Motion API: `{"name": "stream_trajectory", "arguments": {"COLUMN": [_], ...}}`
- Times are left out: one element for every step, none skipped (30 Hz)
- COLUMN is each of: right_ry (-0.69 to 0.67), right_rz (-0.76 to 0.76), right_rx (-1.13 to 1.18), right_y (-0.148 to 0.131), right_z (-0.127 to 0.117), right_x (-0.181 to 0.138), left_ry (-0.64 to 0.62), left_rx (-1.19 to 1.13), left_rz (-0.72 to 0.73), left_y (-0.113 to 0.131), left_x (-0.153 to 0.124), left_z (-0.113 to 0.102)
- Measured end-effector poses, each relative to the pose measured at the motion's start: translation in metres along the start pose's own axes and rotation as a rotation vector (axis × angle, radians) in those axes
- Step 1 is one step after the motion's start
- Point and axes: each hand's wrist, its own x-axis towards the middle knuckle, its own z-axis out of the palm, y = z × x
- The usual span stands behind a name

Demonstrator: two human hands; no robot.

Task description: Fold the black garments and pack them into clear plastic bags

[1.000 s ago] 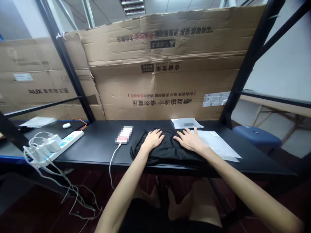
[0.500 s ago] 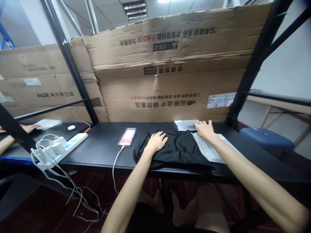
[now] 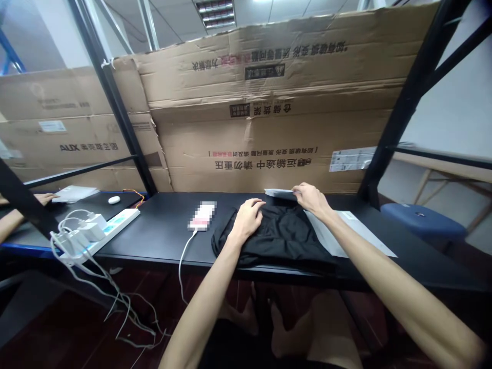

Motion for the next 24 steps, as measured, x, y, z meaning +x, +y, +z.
{"name": "stream_trajectory", "arguments": {"right_ry": [0.006, 0.016, 0.025, 0.032, 0.039, 0.045, 0.052, 0.058, 0.064, 0.067, 0.065, 0.061, 0.056, 0.054, 0.056, 0.061, 0.068, 0.074, 0.079, 0.081, 0.083, 0.087, 0.092, 0.097], "right_rz": [-0.021, -0.051, -0.093, -0.140, -0.188, -0.232, -0.272, -0.310, -0.344, -0.375, -0.404, -0.426, -0.439, -0.443, -0.445, -0.448, -0.452, -0.457, -0.459, -0.457, -0.449, -0.434, -0.416, -0.396], "right_rx": [0.039, 0.079, 0.109, 0.141, 0.166, 0.181, 0.189, 0.190, 0.188, 0.182, 0.177, 0.173, 0.167, 0.157, 0.141, 0.117, 0.089, 0.062, 0.040, 0.028, 0.027, 0.037, 0.053, 0.075], "right_y": [-0.008, -0.017, -0.025, -0.032, -0.039, -0.044, -0.048, -0.051, -0.053, -0.053, -0.053, -0.052, -0.050, -0.049, -0.047, -0.044, -0.042, -0.041, -0.039, -0.038, -0.037, -0.036, -0.036, -0.036], "right_z": [0.001, 0.002, 0.003, 0.004, 0.005, 0.005, 0.006, 0.006, 0.007, 0.008, 0.008, 0.009, 0.010, 0.010, 0.010, 0.010, 0.010, 0.010, 0.010, 0.011, 0.011, 0.011, 0.011, 0.011], "right_x": [-0.004, -0.008, -0.013, -0.017, -0.022, -0.026, -0.030, -0.034, -0.038, -0.042, -0.045, -0.048, -0.050, -0.053, -0.055, -0.057, -0.059, -0.060, -0.061, -0.062, -0.062, -0.063, -0.063, -0.063], "left_ry": [0.050, 0.089, 0.116, 0.131, 0.136, 0.131, 0.119, 0.101, 0.078, 0.057, 0.033, 0.010, -0.010, -0.026, -0.036, -0.042, -0.041, -0.036, -0.031, -0.026, -0.021, -0.016, -0.011, -0.003], "left_rx": [-0.001, 0.005, 0.016, 0.032, 0.049, 0.067, 0.084, 0.101, 0.118, 0.133, 0.147, 0.157, 0.165, 0.170, 0.172, 0.174, 0.175, 0.176, 0.176, 0.176, 0.177, 0.177, 0.175, 0.173], "left_rz": [0.013, 0.021, 0.025, 0.027, 0.028, 0.028, 0.025, 0.021, 0.017, 0.012, 0.008, 0.007, 0.010, 0.014, 0.016, 0.018, 0.017, 0.013, 0.011, 0.008, 0.004, 0.001, -0.004, -0.008], "left_y": [0.002, 0.005, 0.007, 0.008, 0.009, 0.010, 0.010, 0.010, 0.010, 0.010, 0.009, 0.009, 0.009, 0.009, 0.009, 0.009, 0.009, 0.009, 0.010, 0.010, 0.011, 0.011, 0.012, 0.012], "left_x": [0.001, 0.002, 0.002, 0.002, 0.002, 0.002, 0.002, 0.002, 0.002, 0.002, 0.002, 0.002, 0.002, 0.003, 0.003, 0.003, 0.004, 0.004, 0.004, 0.004, 0.003, 0.003, 0.003, 0.003], "left_z": [-0.003, -0.007, -0.009, -0.012, -0.014, -0.015, -0.016, -0.017, -0.017, -0.017, -0.016, -0.016, -0.015, -0.015, -0.015, -0.014, -0.014, -0.014, -0.014, -0.015, -0.015, -0.015, -0.016, -0.016]}}
